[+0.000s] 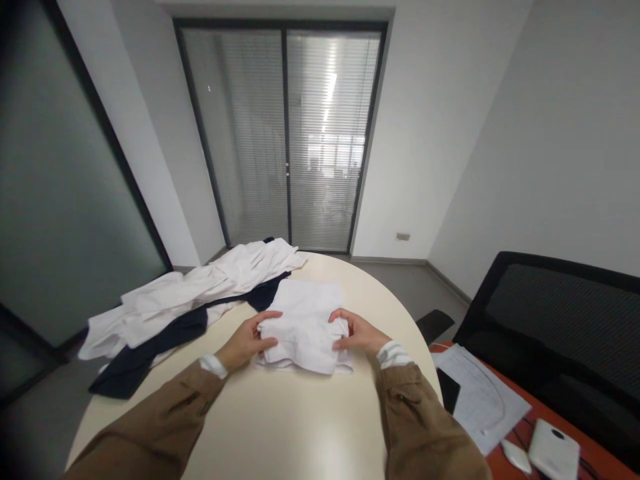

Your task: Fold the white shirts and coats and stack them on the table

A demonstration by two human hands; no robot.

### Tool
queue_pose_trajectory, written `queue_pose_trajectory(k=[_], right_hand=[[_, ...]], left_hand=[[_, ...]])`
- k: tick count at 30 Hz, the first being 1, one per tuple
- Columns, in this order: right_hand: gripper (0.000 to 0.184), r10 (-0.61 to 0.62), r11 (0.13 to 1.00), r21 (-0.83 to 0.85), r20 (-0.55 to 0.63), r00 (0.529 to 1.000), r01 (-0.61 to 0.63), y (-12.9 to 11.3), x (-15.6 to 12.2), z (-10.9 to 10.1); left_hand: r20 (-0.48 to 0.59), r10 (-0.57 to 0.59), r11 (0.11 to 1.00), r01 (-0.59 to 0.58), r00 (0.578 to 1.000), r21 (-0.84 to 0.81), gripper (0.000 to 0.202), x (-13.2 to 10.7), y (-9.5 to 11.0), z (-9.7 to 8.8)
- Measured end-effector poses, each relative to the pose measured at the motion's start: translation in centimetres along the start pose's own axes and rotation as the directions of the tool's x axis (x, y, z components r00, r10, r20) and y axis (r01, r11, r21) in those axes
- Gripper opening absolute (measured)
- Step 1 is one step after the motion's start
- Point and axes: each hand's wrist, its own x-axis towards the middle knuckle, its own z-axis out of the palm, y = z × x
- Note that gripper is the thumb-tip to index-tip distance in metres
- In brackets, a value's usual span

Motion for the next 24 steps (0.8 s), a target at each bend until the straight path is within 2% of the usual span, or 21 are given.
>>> queue_pose_trajectory(k=[3, 6, 8, 10, 13, 17, 20, 24], right_hand=[[0.062, -0.026, 0.999, -0.025, -0.077, 0.997, 0.024, 0.0, 0.2, 0.0], [0.054, -0.084, 0.994, -0.090, -0.177, 0.981, 0.069, -0.2, 0.4, -0.4], [0.046, -0.105, 0.987, -0.139, -0.215, 0.971, 0.076, -0.2, 0.4, -0.9], [0.039, -0.116, 0.979, -0.193, -0.236, 0.965, 0.071, 0.0, 0.3, -1.4], [0.031, -0.112, 0.962, -0.268, -0.249, 0.962, 0.042, 0.3, 0.0, -1.9], [0.035, 0.058, 0.946, -0.308, -0.142, 0.988, -0.099, 0.4, -0.7, -1.8], [0.042, 0.179, 0.921, -0.339, -0.062, 0.982, -0.190, 0.2, -1.2, -1.5], [0.053, 0.277, 0.899, -0.360, 0.023, 0.961, -0.250, 0.0, -1.5, -1.5]], left_hand=[[-0.069, -0.003, 1.000, 0.002, 0.998, -0.011, 0.072, 0.1, 0.0, 0.3], [-0.137, 0.018, 0.999, -0.013, 0.990, 0.041, 0.059, 0.3, -0.1, 0.4], [-0.156, 0.073, 0.988, -0.050, 0.985, 0.145, 0.044, 0.3, -0.1, 0.3], [-0.132, 0.137, 0.952, -0.094, 0.982, 0.293, 0.032, 0.2, 0.0, 0.1], [-0.029, 0.223, 0.841, -0.177, 0.974, 0.511, 0.023, -0.1, 0.2, -0.3], [0.175, 0.297, 0.656, -0.334, 0.939, 0.677, 0.020, -0.4, 0.4, -0.8], [0.276, 0.255, 0.499, -0.371, 0.927, 0.783, 0.017, -0.8, 0.8, -1.1], [0.299, 0.147, 0.342, -0.332, 0.943, 0.879, 0.022, -1.2, 2.1, -1.2]])
